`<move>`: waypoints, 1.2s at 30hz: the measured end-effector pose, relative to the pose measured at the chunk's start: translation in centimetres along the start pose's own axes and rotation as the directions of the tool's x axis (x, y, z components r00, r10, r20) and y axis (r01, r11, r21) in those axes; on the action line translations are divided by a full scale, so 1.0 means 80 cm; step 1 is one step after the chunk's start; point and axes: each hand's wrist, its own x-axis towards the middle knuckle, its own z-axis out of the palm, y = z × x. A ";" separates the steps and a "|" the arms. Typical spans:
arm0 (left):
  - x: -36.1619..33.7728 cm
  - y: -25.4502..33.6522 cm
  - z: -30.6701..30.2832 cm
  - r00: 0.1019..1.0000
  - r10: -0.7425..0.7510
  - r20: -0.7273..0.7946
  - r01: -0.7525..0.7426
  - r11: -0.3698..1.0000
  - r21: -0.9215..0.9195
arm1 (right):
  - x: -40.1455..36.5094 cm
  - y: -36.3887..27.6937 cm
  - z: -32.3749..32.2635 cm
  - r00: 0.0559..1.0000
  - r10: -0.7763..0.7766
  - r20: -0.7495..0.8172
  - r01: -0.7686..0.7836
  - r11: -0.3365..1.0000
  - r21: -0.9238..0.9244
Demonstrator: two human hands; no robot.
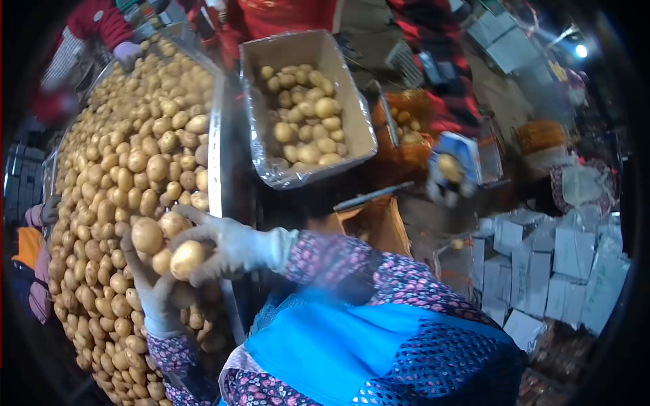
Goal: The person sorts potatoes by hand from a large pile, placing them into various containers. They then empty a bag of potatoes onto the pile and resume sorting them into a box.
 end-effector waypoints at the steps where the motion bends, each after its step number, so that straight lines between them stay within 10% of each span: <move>1: -0.013 0.002 0.019 0.998 -0.046 0.031 0.047 0.998 -0.035 | -0.031 -0.006 0.001 0.999 -0.015 -0.047 0.014 1.000 -0.016; 4: -0.039 -0.016 0.046 0.968 -0.203 0.151 0.220 0.969 -0.113 | -0.103 0.000 0.003 0.982 -0.079 -0.173 0.103 0.986 0.134; 9: -0.052 -0.021 0.099 0.770 -0.530 0.355 0.587 0.807 -0.069 | -0.212 0.007 -0.017 0.945 0.237 -0.224 -0.042 0.769 0.638; 14: -0.008 -0.013 0.159 0.699 -0.448 0.557 0.639 0.741 -0.206 | -0.252 0.009 -0.061 0.893 -0.005 -0.451 0.235 0.858 0.456; 20: 0.069 -0.072 0.182 0.642 -0.356 0.679 0.649 0.724 -0.233 | -0.232 -0.011 -0.130 0.870 0.036 -0.492 0.212 0.873 0.439; 27: 0.225 -0.109 0.238 0.763 -0.340 0.550 0.566 0.763 -0.313 | -0.118 -0.088 -0.221 0.833 -0.006 -0.554 0.206 0.932 0.299; 30: 0.285 -0.126 0.244 0.844 -0.432 0.317 0.496 0.854 -0.158 | -0.070 -0.078 -0.307 0.713 0.234 -0.661 -0.108 0.968 0.227; 36: 0.169 -0.071 0.094 0.901 -0.365 0.235 0.433 0.797 -0.421 | -0.137 -0.036 -0.285 0.767 0.079 -0.637 -0.058 0.997 0.053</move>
